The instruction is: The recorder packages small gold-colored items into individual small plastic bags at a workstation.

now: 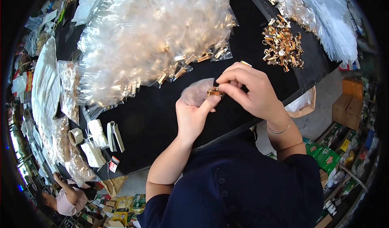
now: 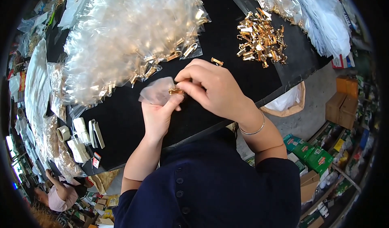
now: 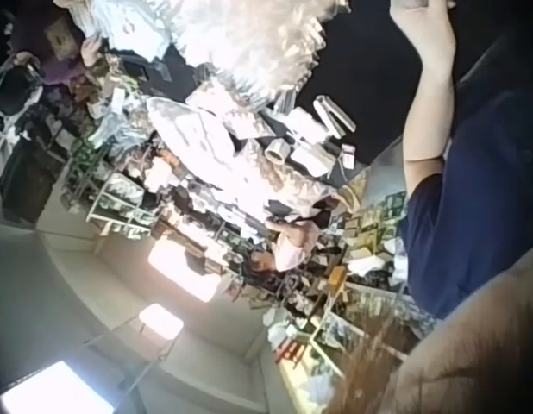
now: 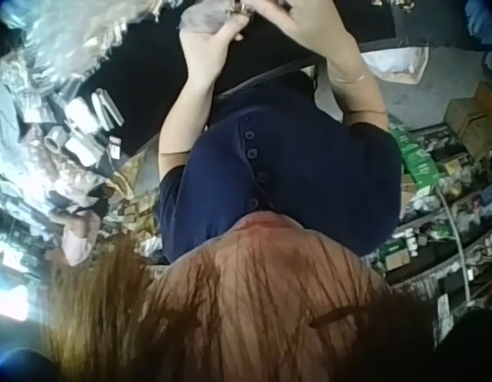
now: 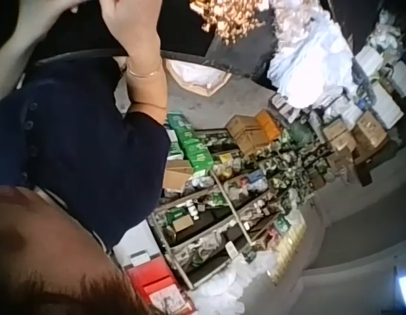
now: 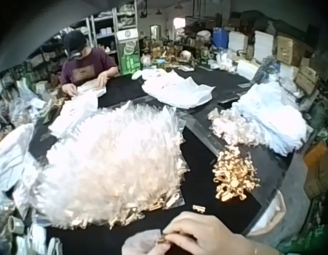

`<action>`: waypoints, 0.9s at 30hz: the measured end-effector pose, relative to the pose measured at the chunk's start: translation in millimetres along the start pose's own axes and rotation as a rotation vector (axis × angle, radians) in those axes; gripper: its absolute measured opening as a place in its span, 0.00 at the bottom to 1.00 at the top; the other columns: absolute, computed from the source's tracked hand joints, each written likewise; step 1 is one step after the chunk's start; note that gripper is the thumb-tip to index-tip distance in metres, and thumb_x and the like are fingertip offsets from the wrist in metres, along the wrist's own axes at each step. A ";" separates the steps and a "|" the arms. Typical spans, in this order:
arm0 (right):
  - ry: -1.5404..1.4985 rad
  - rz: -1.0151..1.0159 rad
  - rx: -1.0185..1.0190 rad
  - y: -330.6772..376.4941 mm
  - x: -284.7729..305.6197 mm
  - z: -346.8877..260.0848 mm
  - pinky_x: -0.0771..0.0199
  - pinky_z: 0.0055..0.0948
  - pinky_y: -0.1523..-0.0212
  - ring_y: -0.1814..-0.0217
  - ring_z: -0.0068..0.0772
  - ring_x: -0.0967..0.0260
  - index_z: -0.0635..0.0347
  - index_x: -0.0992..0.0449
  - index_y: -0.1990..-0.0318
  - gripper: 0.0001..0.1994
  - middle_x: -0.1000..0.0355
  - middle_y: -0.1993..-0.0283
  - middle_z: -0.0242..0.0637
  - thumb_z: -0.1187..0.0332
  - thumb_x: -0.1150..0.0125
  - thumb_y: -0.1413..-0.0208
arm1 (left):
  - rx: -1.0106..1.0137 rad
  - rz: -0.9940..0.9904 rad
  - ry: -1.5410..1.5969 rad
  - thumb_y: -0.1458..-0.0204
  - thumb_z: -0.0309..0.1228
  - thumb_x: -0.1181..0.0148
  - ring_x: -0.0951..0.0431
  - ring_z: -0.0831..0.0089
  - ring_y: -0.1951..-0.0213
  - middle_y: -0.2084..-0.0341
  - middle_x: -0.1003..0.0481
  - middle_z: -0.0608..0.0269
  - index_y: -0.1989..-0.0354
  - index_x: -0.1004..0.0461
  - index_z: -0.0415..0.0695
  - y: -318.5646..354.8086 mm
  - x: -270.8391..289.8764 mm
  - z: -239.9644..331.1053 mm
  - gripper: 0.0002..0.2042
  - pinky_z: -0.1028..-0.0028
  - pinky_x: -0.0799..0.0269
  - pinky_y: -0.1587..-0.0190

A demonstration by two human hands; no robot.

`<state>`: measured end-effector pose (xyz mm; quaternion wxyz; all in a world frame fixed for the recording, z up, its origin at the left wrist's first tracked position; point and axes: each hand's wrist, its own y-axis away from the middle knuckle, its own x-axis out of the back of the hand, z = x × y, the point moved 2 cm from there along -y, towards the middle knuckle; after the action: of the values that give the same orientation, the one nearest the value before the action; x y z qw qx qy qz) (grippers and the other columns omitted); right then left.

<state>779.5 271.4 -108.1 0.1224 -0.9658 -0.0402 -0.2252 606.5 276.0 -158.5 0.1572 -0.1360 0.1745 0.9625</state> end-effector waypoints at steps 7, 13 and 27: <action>0.409 0.197 -0.072 18.0 28.0 41.2 0.34 0.22 0.72 0.73 0.24 0.35 0.64 0.24 0.63 0.07 0.30 0.67 0.34 0.79 0.34 0.50 | -0.243 -0.009 -0.579 0.48 0.24 0.33 0.20 0.74 0.66 0.69 0.20 0.62 0.60 0.23 0.35 -7.2 23.9 -2.1 0.09 0.79 0.26 0.69; 0.464 0.112 -0.204 23.3 27.1 58.0 0.31 0.25 0.69 0.71 0.28 0.33 0.62 0.24 0.64 0.08 0.33 0.68 0.34 0.78 0.33 0.52 | -0.002 0.012 -0.156 0.46 0.24 0.36 0.21 0.74 0.67 0.70 0.20 0.60 0.63 0.23 0.34 -7.0 21.1 11.4 0.06 0.79 0.27 0.69; -0.316 0.134 -0.164 -6.7 9.1 8.1 0.33 0.22 0.73 0.74 0.21 0.31 0.62 0.22 0.64 0.08 0.28 0.68 0.34 0.75 0.31 0.52 | 0.057 0.016 0.273 0.49 0.28 0.32 0.24 0.76 0.68 0.69 0.22 0.59 0.61 0.26 0.37 -9.4 14.1 -5.4 0.11 0.80 0.30 0.71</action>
<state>790.2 280.1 -109.7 0.0503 -0.9964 0.0237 -0.0644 598.0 285.9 -170.6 0.1282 -0.2600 0.2225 0.9308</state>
